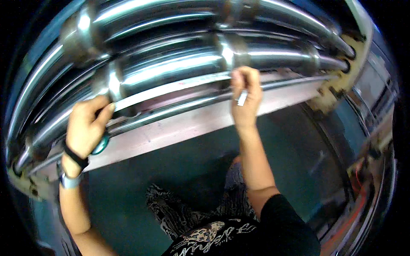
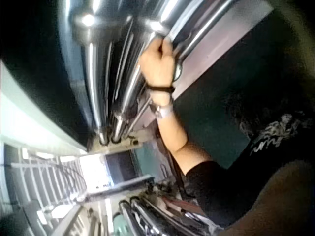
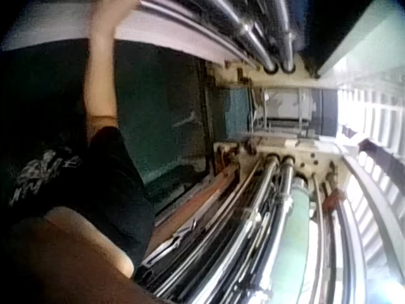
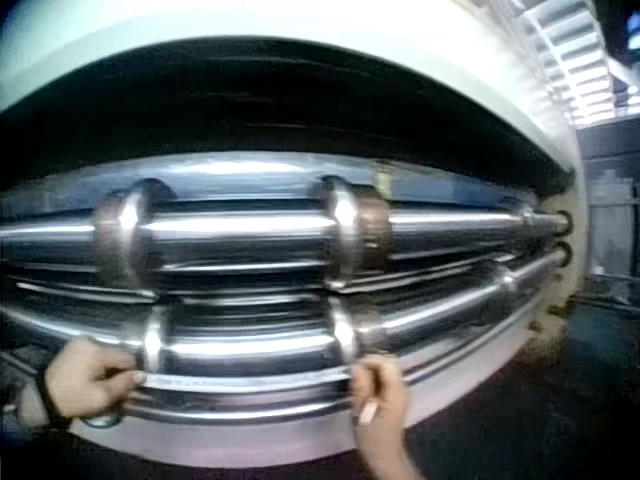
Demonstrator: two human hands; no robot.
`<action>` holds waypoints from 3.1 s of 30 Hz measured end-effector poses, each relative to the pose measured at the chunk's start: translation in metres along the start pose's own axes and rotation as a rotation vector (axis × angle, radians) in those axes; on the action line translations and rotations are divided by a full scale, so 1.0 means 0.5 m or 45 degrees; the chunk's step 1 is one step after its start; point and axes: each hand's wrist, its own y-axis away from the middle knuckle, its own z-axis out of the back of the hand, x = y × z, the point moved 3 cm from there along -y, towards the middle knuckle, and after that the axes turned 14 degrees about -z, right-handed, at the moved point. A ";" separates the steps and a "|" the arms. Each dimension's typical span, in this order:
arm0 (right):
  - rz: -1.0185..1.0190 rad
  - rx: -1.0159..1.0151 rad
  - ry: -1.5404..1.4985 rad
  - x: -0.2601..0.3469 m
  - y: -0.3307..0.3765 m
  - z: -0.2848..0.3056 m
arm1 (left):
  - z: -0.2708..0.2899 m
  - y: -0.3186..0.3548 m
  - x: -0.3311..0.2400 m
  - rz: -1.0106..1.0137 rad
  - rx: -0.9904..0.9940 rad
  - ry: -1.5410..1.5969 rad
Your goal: The person uses a tape measure to measure the circumference of several large, horizontal metal pipes on a machine. They wrap the tape around the pipes and mark specific points on the metal surface with a pen. The person moves along the machinery to measure different sections of the pipes.
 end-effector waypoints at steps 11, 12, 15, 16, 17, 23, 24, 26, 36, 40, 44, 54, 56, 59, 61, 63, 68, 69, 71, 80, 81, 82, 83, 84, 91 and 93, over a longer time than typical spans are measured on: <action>-0.165 -0.044 -0.087 -0.014 0.006 0.003 | -0.002 0.006 0.002 -0.149 -0.048 -0.084; -0.167 -0.054 -0.084 -0.007 0.007 0.002 | -0.003 0.006 0.002 -0.153 -0.063 -0.081; -0.224 -0.016 -0.158 -0.001 0.009 0.000 | -0.004 0.008 0.001 -0.171 -0.079 -0.142; -0.216 -0.017 -0.161 -0.001 0.009 -0.003 | -0.004 0.009 0.001 -0.171 -0.084 -0.148; -0.209 -0.021 -0.163 -0.002 0.009 -0.004 | -0.003 0.009 0.001 -0.174 -0.088 -0.153; -0.210 -0.032 -0.170 0.000 0.008 -0.004 | -0.005 0.010 0.002 -0.178 -0.084 -0.172; -0.206 -0.038 -0.164 0.002 0.009 -0.005 | -0.005 0.010 0.003 -0.175 -0.076 -0.185; -0.232 -0.025 -0.192 -0.001 0.009 -0.005 | -0.006 0.011 0.005 -0.185 -0.089 -0.174; -0.218 -0.030 -0.172 0.001 0.010 -0.006 | -0.004 0.010 0.005 -0.134 -0.076 -0.157; -0.227 -0.016 -0.189 0.001 0.010 -0.005 | -0.005 0.010 0.007 -0.138 -0.074 -0.148; -0.223 -0.008 -0.204 -0.003 0.010 -0.006 | -0.004 0.011 0.008 -0.116 -0.065 -0.128; -0.144 -0.021 -0.162 -0.009 0.010 -0.005 | -0.002 0.009 0.005 -0.134 -0.076 -0.152; -0.205 -0.009 -0.211 -0.007 0.011 -0.005 | -0.005 0.009 0.007 -0.122 -0.067 -0.173; -0.273 0.037 -0.347 -0.001 0.014 -0.004 | -0.006 0.008 0.008 -0.109 -0.051 -0.181; -0.281 0.053 -0.462 -0.003 0.020 0.000 | -0.004 0.008 0.007 -0.101 -0.042 -0.178; -0.257 0.041 -0.568 -0.019 0.038 0.010 | -0.004 0.007 0.005 -0.097 -0.038 -0.163; -0.861 0.164 -0.785 -0.107 0.073 0.000 | -0.004 0.005 0.004 -0.110 -0.051 -0.166; -0.943 0.266 -0.818 -0.115 0.073 -0.007 | -0.003 0.005 0.003 -0.110 -0.053 -0.155; -1.024 0.401 -0.978 -0.113 0.076 -0.021 | -0.002 0.005 0.000 -0.097 -0.045 -0.155; -1.101 0.489 -1.267 -0.135 0.059 -0.053 | -0.007 -0.004 -0.004 -0.055 -0.020 -0.093; -1.064 0.448 -1.194 -0.136 0.058 -0.048 | -0.006 -0.004 -0.006 -0.050 -0.012 -0.114; -1.086 0.479 -1.126 -0.144 0.064 -0.055 | -0.001 0.001 -0.003 -0.049 -0.005 -0.133; -1.097 0.488 -1.035 -0.160 0.067 -0.052 | -0.007 -0.002 -0.003 -0.070 -0.006 -0.129; -1.113 0.499 -1.095 -0.172 0.069 -0.051 | -0.012 -0.004 -0.007 -0.021 0.011 -0.097; -1.083 0.497 -1.299 -0.156 0.069 -0.069 | -0.006 -0.001 -0.014 0.068 -0.031 -0.038; -1.044 0.529 -1.298 -0.145 0.065 -0.066 | -0.010 -0.003 -0.013 0.066 -0.047 -0.010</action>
